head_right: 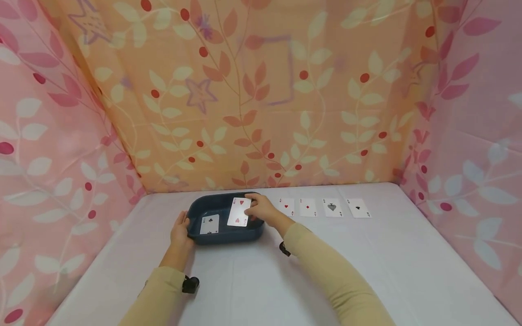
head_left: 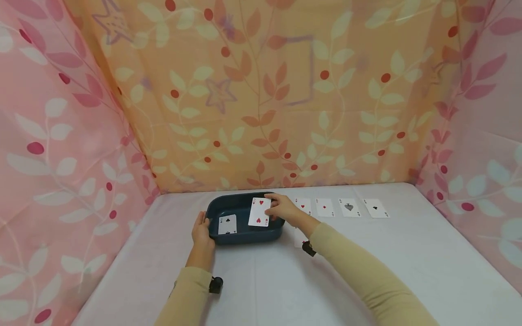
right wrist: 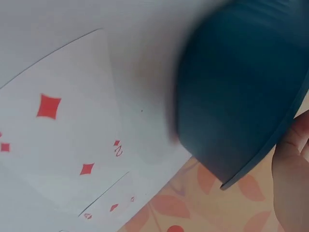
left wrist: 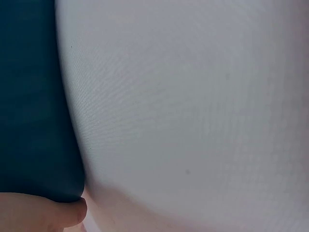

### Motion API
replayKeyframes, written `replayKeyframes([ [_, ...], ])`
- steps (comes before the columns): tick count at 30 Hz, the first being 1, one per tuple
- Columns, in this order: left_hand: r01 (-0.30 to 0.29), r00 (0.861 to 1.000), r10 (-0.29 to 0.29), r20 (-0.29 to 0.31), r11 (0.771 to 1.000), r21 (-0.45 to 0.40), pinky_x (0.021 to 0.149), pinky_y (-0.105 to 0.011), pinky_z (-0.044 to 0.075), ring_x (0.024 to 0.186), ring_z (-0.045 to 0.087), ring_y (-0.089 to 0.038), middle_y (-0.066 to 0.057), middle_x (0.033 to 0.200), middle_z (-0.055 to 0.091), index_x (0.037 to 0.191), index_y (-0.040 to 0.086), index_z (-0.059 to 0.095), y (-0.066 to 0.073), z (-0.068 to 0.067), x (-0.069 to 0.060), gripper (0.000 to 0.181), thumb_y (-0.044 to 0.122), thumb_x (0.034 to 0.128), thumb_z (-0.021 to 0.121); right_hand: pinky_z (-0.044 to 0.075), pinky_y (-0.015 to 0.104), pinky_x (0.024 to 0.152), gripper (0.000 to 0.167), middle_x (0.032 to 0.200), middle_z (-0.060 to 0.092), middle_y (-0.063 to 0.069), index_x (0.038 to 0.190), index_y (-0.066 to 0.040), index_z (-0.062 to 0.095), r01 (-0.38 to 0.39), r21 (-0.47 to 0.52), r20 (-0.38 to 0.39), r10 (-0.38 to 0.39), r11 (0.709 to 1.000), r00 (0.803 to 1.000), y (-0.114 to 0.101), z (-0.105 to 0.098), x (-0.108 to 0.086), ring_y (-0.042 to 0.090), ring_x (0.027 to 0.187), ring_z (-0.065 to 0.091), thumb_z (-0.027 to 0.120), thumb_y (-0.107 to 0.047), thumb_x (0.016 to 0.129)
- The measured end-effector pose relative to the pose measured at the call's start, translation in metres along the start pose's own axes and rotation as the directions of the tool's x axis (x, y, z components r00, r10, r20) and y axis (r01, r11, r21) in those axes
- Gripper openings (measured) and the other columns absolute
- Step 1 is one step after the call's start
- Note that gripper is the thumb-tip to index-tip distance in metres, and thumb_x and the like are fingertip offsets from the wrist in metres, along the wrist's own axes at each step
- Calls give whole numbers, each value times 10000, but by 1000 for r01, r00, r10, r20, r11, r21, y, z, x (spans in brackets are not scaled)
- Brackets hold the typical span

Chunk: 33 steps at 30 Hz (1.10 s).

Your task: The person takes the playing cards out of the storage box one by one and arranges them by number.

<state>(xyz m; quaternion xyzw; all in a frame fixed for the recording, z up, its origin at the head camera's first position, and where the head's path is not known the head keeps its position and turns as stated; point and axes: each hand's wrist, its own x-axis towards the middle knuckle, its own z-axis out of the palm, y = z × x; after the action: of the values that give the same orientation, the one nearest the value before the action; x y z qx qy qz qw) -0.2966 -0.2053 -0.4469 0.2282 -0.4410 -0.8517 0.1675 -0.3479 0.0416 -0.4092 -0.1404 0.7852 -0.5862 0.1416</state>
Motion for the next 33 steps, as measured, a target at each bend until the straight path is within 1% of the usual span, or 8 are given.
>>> replayKeyframes([
  [5, -4, 1000, 4, 12, 1000, -20, 1153, -278, 202, 1448, 207, -157, -69, 1587, 238, 1537, 50, 231, 1, 0, -1, 516, -15, 1033, 325, 548, 293, 669, 641, 816, 603, 71, 1453, -4, 417, -6, 9, 0, 6, 1000, 1000, 0, -9, -6, 176, 716, 576, 658, 49, 862],
  [8, -4, 1000, 4, 17, 1000, -25, 1154, -281, 197, 1449, 203, -154, -67, 1591, 230, 1539, 52, 222, 1, 0, 0, 519, -13, 1034, 321, 541, 278, 659, 658, 801, 583, 65, 1466, -11, 400, -1, 18, -1, 1, 1000, 1000, 1, -14, -10, 174, 713, 564, 655, 57, 863],
  [12, -1, 1000, 2, 18, 1000, -29, 1152, -280, 201, 1447, 210, -151, -68, 1590, 233, 1538, 50, 224, 1, 0, 0, 519, -16, 1033, 322, 545, 282, 669, 670, 863, 595, 93, 1479, -16, 376, -8, 37, -5, 8, 999, 1000, 2, -22, -15, 181, 734, 563, 649, 57, 871],
  [16, 10, 1000, -10, 14, 999, -40, 1148, -271, 207, 1442, 221, -144, -61, 1589, 237, 1538, 57, 228, 1, -1, 1, 521, -18, 1032, 323, 565, 324, 745, 674, 921, 603, 128, 1485, -26, 356, -33, 40, -22, 34, 999, 999, 4, -28, -19, 212, 788, 578, 656, 21, 884],
  [19, 17, 1000, -16, 12, 999, -49, 1148, -268, 203, 1441, 222, -139, -55, 1589, 238, 1539, 63, 228, 1, -1, 2, 521, -16, 1033, 322, 562, 333, 762, 657, 900, 598, 127, 1474, -34, 364, -38, 37, -44, 39, 999, 998, 6, -32, -22, 225, 782, 588, 659, -2, 888],
  [23, 17, 1000, -17, 15, 998, -53, 1149, -267, 200, 1442, 219, -139, -58, 1587, 240, 1538, 58, 228, 1, -1, 2, 522, -20, 1031, 324, 544, 300, 721, 624, 850, 585, 103, 1449, -6, 383, -38, 25, -57, 39, 999, 998, 6, -37, -27, 216, 741, 584, 655, -12, 888],
  [29, 16, 1000, -15, 20, 999, -51, 1150, -268, 196, 1444, 213, -143, -57, 1588, 238, 1539, 59, 225, 1, 0, 1, 523, -20, 1031, 324, 536, 283, 687, 610, 803, 545, 78, 1444, 23, 391, -22, 24, -40, 23, 999, 999, 8, -43, -35, 200, 743, 567, 643, 15, 888],
  [33, 15, 1000, -13, 28, 999, -51, 1153, -271, 188, 1448, 201, -147, -60, 1591, 230, 1540, 57, 215, 1, -1, 1, 528, -25, 1029, 318, 534, 280, 686, 604, 805, 527, 68, 1444, 18, 400, -34, 36, -42, 35, 999, 999, 9, -48, -41, 197, 758, 563, 637, 22, 889],
])
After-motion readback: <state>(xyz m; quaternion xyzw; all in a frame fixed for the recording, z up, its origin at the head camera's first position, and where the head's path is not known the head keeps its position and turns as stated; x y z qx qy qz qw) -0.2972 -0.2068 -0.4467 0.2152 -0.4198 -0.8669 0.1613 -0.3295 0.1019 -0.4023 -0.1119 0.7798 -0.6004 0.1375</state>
